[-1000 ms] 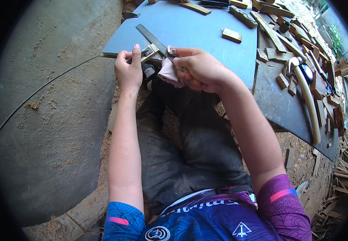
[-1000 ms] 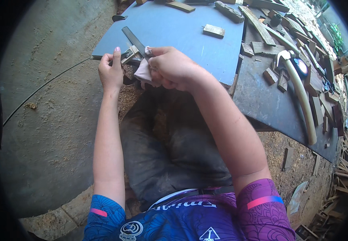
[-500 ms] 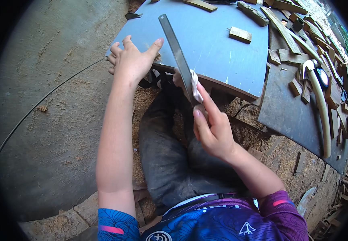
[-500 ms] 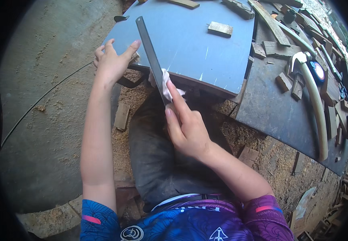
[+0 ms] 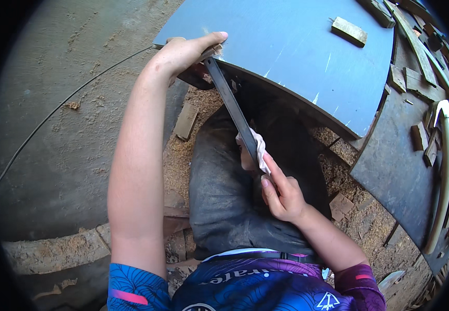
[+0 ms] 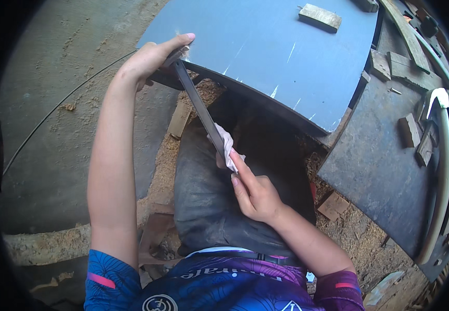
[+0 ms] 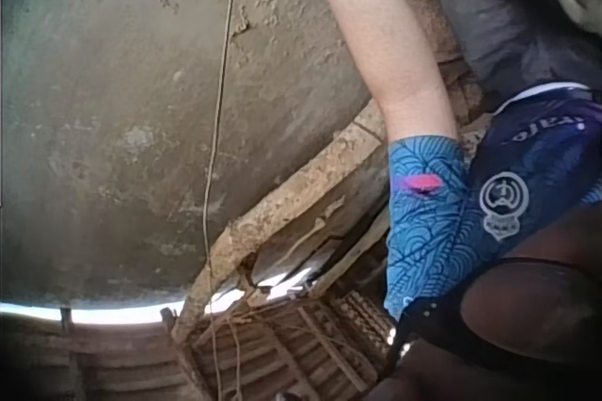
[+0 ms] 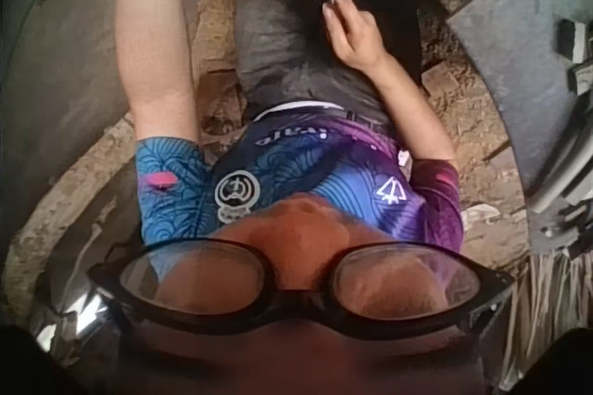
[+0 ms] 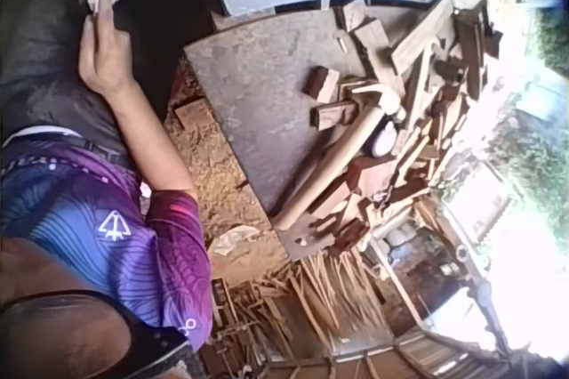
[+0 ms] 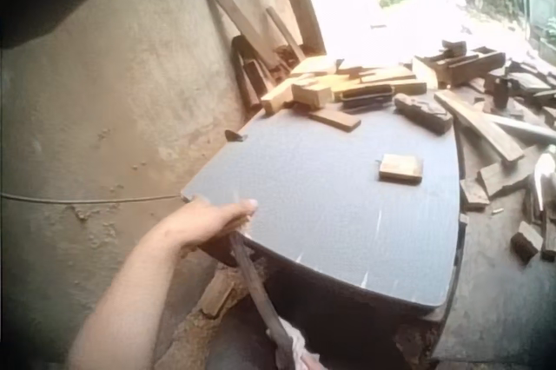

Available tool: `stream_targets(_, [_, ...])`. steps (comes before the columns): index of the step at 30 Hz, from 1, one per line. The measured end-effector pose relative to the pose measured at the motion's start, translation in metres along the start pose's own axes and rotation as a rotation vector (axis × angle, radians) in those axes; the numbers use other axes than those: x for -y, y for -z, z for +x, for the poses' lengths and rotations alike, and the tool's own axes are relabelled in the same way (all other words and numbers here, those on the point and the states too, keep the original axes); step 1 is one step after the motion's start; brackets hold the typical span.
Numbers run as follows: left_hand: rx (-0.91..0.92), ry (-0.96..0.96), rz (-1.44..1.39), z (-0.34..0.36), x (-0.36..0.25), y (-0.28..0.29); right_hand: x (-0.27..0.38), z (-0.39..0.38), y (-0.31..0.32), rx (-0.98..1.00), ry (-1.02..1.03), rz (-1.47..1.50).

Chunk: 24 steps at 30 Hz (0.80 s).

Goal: Cleaning and refining a small wooden block using a scraper or file.

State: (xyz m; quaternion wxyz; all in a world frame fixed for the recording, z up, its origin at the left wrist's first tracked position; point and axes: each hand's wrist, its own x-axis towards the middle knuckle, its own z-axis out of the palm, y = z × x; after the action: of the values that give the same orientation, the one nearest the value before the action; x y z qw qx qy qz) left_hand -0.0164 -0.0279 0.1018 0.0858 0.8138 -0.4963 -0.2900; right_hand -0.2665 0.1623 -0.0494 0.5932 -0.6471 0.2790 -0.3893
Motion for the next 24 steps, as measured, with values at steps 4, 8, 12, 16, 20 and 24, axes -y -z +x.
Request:
stream_targets(4, [-0.157,-0.049,-0.119,0.005,0.011,-0.012,0.0,-0.001,0.012,0.124,-0.007,-0.121])
stream_targets(8, [-0.103,-0.036,-0.196,0.002,0.007,-0.013,-0.006,0.001,0.011,0.102,0.092,-0.132])
stream_targets(12, [-0.096,-0.058,-0.139,0.011,0.016,-0.013,-0.005,0.002,0.013,0.208,-0.089,-0.169])
stream_targets(16, [-0.117,-0.067,-0.055,0.006,0.009,-0.013,-0.005,0.002,0.012,0.208,-0.119,-0.19])
stream_targets(20, [-0.093,-0.076,-0.07,0.008,0.011,-0.011,-0.002,0.003,0.013,0.227,-0.118,-0.207])
stream_targets(24, [-0.096,-0.053,-0.12,0.006,0.011,-0.013,0.006,-0.003,0.017,0.191,-0.044,-0.197])
